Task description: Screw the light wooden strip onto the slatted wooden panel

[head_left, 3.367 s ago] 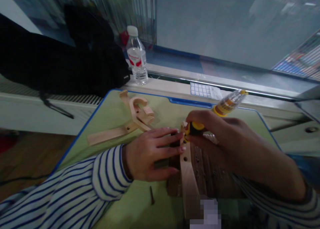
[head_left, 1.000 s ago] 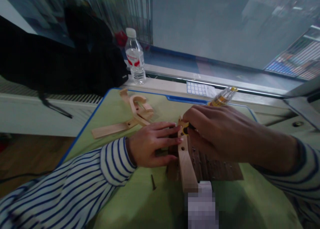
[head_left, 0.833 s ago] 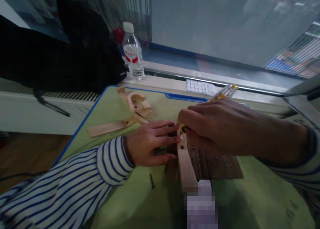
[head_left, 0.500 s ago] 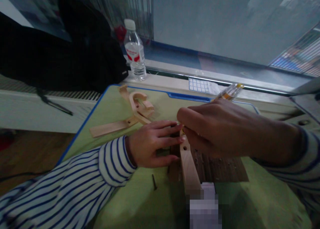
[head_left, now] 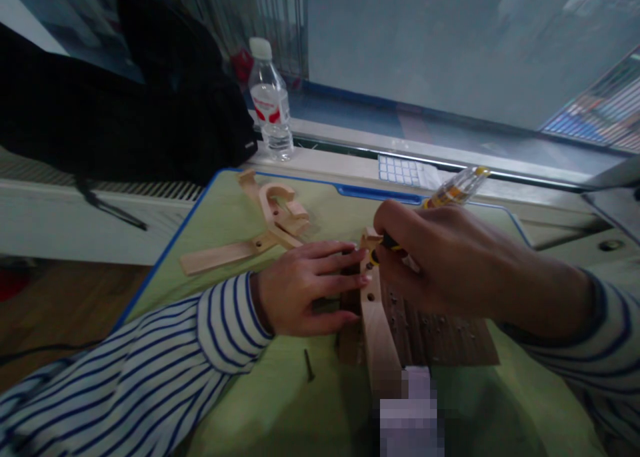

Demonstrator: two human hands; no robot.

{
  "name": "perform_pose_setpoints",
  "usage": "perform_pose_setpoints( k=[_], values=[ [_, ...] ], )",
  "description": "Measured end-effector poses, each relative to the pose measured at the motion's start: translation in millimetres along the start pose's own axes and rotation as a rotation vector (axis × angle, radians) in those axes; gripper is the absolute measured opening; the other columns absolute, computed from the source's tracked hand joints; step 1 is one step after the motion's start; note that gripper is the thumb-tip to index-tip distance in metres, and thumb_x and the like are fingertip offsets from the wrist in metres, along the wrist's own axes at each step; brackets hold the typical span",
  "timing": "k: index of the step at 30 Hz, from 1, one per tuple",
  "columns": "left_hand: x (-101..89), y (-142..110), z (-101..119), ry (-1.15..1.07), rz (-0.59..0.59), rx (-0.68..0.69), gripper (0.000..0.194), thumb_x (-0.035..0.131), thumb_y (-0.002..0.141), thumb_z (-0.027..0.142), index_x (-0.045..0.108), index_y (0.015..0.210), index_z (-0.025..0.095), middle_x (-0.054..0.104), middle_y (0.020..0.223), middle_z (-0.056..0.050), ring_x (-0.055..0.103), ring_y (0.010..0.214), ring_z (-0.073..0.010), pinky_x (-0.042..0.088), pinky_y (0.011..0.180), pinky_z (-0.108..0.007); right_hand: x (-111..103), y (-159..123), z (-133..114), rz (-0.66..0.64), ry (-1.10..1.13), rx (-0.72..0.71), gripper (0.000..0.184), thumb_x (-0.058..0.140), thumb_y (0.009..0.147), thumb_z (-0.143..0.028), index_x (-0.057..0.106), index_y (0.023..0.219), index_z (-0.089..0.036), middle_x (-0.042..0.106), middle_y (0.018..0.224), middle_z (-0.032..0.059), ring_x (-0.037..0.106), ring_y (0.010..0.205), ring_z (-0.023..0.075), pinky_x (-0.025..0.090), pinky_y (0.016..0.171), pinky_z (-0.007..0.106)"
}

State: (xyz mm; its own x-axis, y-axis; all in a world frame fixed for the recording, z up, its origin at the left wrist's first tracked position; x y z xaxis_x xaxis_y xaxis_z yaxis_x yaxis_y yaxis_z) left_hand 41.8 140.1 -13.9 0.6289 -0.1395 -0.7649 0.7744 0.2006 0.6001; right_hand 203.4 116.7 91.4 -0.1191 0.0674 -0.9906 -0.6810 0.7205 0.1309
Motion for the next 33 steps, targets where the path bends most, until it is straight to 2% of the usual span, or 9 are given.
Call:
perform_pose_setpoints(
  k=[5, 10, 14, 18, 24, 27, 33],
  values=[
    [-0.6, -0.9, 0.0, 0.002, 0.007, -0.006, 0.04, 0.065, 0.078, 0.04, 0.066, 0.109, 0.014, 0.064, 0.121, -0.015, 0.056, 0.119, -0.0302, 0.052, 0.095, -0.046, 1.0, -0.7, -2.7, 0.019, -0.026, 0.079, 0.008, 0.041, 0.083, -0.021, 0.045, 0.088, -0.017, 0.029, 0.053, -0.009, 0.026, 0.043, 0.0078, 0.014, 0.043, 0.025],
    [0.3, -1.1, -0.6, -0.002, 0.005, 0.0, 0.041, 0.065, 0.079, 0.04, 0.065, 0.11, 0.015, 0.064, 0.121, -0.014, 0.055, 0.119, -0.0294, 0.051, 0.096, -0.045, 4.1, -0.3, -3.3, 0.037, -0.018, 0.168, 0.011, 0.04, 0.083, -0.021, 0.045, 0.091, -0.016, 0.04, 0.054, -0.006, 0.031, 0.045, 0.0084, 0.016, 0.045, 0.025],
    [0.5, -1.5, -0.8, 0.009, 0.003, -0.001, 0.042, 0.065, 0.079, 0.039, 0.065, 0.113, 0.015, 0.064, 0.122, -0.015, 0.056, 0.119, -0.0298, 0.051, 0.095, -0.047, 6.0, -0.4, 0.1, 0.016, 0.005, 0.177, 0.016, 0.039, 0.084, -0.021, 0.045, 0.098, -0.015, 0.043, 0.055, -0.0054, 0.033, 0.045, 0.0088, 0.017, 0.046, 0.026],
    [0.8, -2.1, -1.0, 0.003, -0.011, -0.007, 0.044, 0.065, 0.079, 0.038, 0.063, 0.117, 0.015, 0.062, 0.125, -0.016, 0.054, 0.12, -0.0293, 0.05, 0.096, -0.047, 2.1, -2.3, 2.7, -0.032, -0.036, 0.108, 0.02, 0.04, 0.088, -0.025, 0.045, 0.104, -0.014, 0.047, 0.059, -0.0038, 0.034, 0.047, 0.0099, 0.017, 0.047, 0.028],
    [2.8, -3.8, -2.4, -0.027, -0.015, -0.024, 0.046, 0.065, 0.078, 0.038, 0.063, 0.118, 0.016, 0.059, 0.128, -0.016, 0.054, 0.12, -0.0298, 0.049, 0.097, -0.048, -9.2, -1.2, 2.5, -0.147, -0.107, -0.06, 0.008, 0.041, 0.09, -0.02, 0.048, 0.092, -0.018, 0.056, 0.078, 0.0023, 0.037, 0.057, 0.011, 0.019, 0.052, 0.028],
    [2.7, -3.8, -2.5, -0.034, -0.021, -0.029, 0.046, 0.065, 0.078, 0.037, 0.062, 0.119, 0.016, 0.058, 0.129, -0.016, 0.053, 0.121, -0.0302, 0.049, 0.098, -0.049, -12.6, 1.8, 2.4, -0.179, -0.122, -0.098, 0.009, 0.042, 0.089, -0.019, 0.05, 0.093, -0.018, 0.056, 0.078, 0.0014, 0.034, 0.055, 0.0105, 0.019, 0.052, 0.028],
    [0.6, -1.5, -1.0, -0.052, -0.021, -0.021, 0.046, 0.065, 0.079, 0.036, 0.06, 0.12, 0.017, 0.058, 0.129, -0.016, 0.05, 0.124, -0.0299, 0.048, 0.098, -0.049, -9.7, 3.2, 2.1, -0.148, -0.046, -0.107, 0.01, 0.042, 0.087, -0.019, 0.051, 0.091, -0.018, 0.054, 0.072, 0.0001, 0.034, 0.055, 0.0102, 0.019, 0.051, 0.028]
  ],
)
Point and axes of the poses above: each hand's wrist, its own y-axis towards the middle knuckle, its own x-axis out of the palm, z = x × y, the point moved 3 cm from there along y, towards the middle knuckle
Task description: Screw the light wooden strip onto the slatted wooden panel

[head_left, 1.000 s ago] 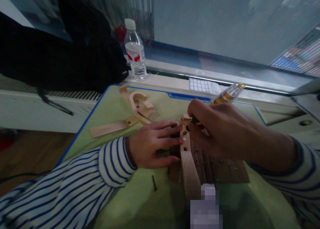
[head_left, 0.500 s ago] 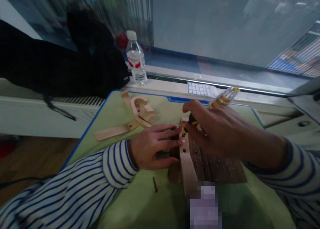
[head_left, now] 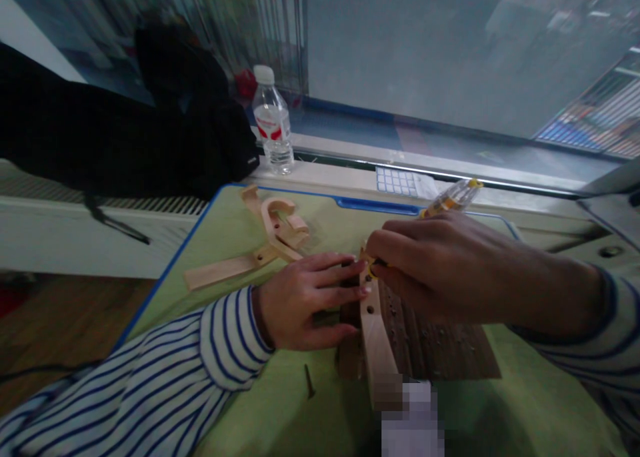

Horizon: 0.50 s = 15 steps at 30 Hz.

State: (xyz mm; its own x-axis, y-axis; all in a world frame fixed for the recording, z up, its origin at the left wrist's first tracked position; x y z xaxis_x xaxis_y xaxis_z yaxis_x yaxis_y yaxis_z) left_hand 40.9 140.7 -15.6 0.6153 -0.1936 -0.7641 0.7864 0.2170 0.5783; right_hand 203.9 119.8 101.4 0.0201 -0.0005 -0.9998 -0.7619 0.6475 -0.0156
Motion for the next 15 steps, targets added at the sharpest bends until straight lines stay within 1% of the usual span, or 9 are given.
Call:
perform_pose_setpoints(
  k=[3, 10, 15],
  values=[
    [-0.1, 0.9, 0.3, -0.006, -0.014, -0.007, 0.046, 0.065, 0.079, 0.036, 0.06, 0.12, 0.016, 0.059, 0.128, -0.017, 0.051, 0.124, -0.0304, 0.048, 0.098, -0.05, 2.3, 0.8, -0.9, 0.011, 0.044, 0.011, 0.009, 0.043, 0.086, -0.019, 0.05, 0.09, -0.018, 0.052, 0.07, -0.0007, 0.034, 0.054, 0.0099, 0.019, 0.05, 0.028],
    [0.1, -0.3, 0.5, 0.001, 0.007, 0.003, 0.045, 0.066, 0.078, 0.036, 0.062, 0.118, 0.015, 0.061, 0.126, -0.017, 0.053, 0.12, -0.0315, 0.049, 0.096, -0.05, 3.9, 0.5, 0.1, 0.022, 0.114, 0.068, 0.004, 0.044, 0.086, -0.02, 0.047, 0.088, -0.018, 0.049, 0.067, -0.0029, 0.033, 0.052, 0.0086, 0.02, 0.049, 0.026],
    [0.2, -0.2, 0.3, 0.005, 0.014, 0.013, 0.045, 0.065, 0.078, 0.036, 0.061, 0.118, 0.016, 0.062, 0.124, -0.016, 0.054, 0.119, -0.0301, 0.05, 0.095, -0.049, 5.3, 0.3, 0.3, 0.044, 0.104, 0.106, 0.003, 0.044, 0.085, -0.019, 0.046, 0.086, -0.018, 0.046, 0.063, -0.0043, 0.031, 0.05, 0.0086, 0.019, 0.049, 0.026]
  ],
)
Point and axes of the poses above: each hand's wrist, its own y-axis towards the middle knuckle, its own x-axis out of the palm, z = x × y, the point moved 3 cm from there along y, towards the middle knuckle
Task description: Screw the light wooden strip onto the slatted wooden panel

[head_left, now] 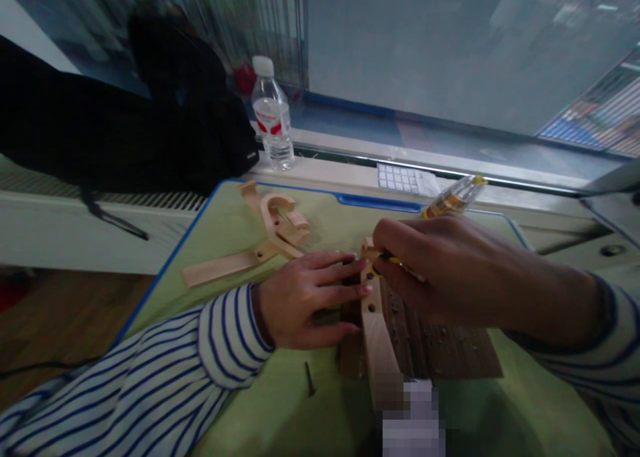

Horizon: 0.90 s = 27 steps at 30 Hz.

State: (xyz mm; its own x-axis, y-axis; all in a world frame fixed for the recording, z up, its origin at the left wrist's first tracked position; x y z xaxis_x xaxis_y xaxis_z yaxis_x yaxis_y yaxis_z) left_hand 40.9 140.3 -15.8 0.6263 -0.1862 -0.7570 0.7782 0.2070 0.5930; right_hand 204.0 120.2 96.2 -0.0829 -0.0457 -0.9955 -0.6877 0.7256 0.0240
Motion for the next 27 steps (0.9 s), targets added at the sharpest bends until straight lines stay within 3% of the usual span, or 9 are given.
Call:
perform_pose_setpoints(
  k=[10, 16, 22, 27],
  values=[
    [-0.2, 0.2, 0.5, 0.005, 0.014, -0.007, 0.044, 0.066, 0.078, 0.037, 0.063, 0.115, 0.015, 0.062, 0.124, -0.016, 0.055, 0.119, -0.0315, 0.051, 0.094, -0.049, 4.3, -2.2, -2.0, 0.086, -0.051, 0.053, 0.002, 0.046, 0.083, -0.02, 0.044, 0.083, -0.019, 0.038, 0.054, -0.0077, 0.03, 0.045, 0.0078, 0.015, 0.045, 0.025],
    [-1.1, 0.5, 1.1, 0.037, 0.038, 0.0, 0.042, 0.064, 0.079, 0.039, 0.064, 0.113, 0.016, 0.063, 0.122, -0.015, 0.057, 0.116, -0.03, 0.053, 0.092, -0.047, -3.4, -0.6, -0.7, 0.0, -0.079, 0.076, 0.007, 0.042, 0.087, -0.026, 0.043, 0.085, -0.02, 0.042, 0.059, -0.0059, 0.028, 0.048, 0.0089, 0.016, 0.047, 0.027],
    [-0.7, 0.3, 1.0, 0.035, 0.028, 0.0, 0.043, 0.064, 0.079, 0.039, 0.064, 0.114, 0.014, 0.063, 0.123, -0.016, 0.058, 0.115, -0.0301, 0.052, 0.093, -0.047, -15.4, -6.0, -3.6, -0.084, -0.056, -0.043, 0.003, 0.042, 0.088, -0.021, 0.043, 0.086, -0.019, 0.051, 0.072, -0.0008, 0.039, 0.059, 0.0114, 0.024, 0.053, 0.027],
    [0.7, 1.1, -0.1, 0.013, -0.013, -0.011, 0.045, 0.064, 0.08, 0.039, 0.063, 0.116, 0.013, 0.06, 0.126, -0.018, 0.054, 0.119, -0.0315, 0.05, 0.095, -0.049, -16.3, -5.7, -6.0, -0.125, -0.038, -0.131, 0.008, 0.039, 0.092, -0.023, 0.046, 0.09, -0.02, 0.055, 0.075, -0.0007, 0.04, 0.057, 0.0111, 0.024, 0.053, 0.027]
  ],
)
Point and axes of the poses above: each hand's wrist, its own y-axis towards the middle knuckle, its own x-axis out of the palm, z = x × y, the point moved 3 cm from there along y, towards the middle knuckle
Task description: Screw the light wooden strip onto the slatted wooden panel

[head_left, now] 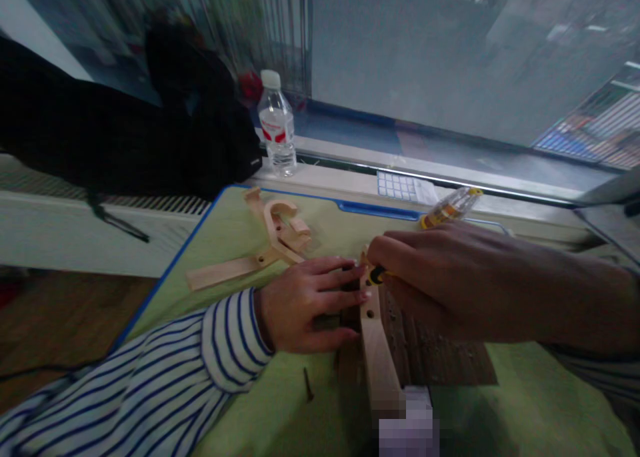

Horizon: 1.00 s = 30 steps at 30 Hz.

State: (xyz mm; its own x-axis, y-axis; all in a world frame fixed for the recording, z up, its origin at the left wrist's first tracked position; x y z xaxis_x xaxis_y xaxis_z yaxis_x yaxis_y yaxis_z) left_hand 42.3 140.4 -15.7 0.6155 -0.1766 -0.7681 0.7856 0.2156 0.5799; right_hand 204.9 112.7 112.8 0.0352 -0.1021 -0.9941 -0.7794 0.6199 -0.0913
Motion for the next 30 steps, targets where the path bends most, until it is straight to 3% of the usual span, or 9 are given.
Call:
perform_pose_setpoints(
  k=[30],
  values=[
    [-1.2, -1.0, 1.0, -0.004, -0.005, -0.01, 0.043, 0.065, 0.079, 0.037, 0.062, 0.116, 0.016, 0.061, 0.125, -0.015, 0.054, 0.119, -0.0309, 0.05, 0.095, -0.05, 7.1, 2.6, 5.2, 0.07, -0.008, 0.098, 0.006, 0.042, 0.088, -0.023, 0.045, 0.087, -0.018, 0.045, 0.057, -0.0049, 0.032, 0.047, 0.0082, 0.019, 0.043, 0.024]
  ],
)
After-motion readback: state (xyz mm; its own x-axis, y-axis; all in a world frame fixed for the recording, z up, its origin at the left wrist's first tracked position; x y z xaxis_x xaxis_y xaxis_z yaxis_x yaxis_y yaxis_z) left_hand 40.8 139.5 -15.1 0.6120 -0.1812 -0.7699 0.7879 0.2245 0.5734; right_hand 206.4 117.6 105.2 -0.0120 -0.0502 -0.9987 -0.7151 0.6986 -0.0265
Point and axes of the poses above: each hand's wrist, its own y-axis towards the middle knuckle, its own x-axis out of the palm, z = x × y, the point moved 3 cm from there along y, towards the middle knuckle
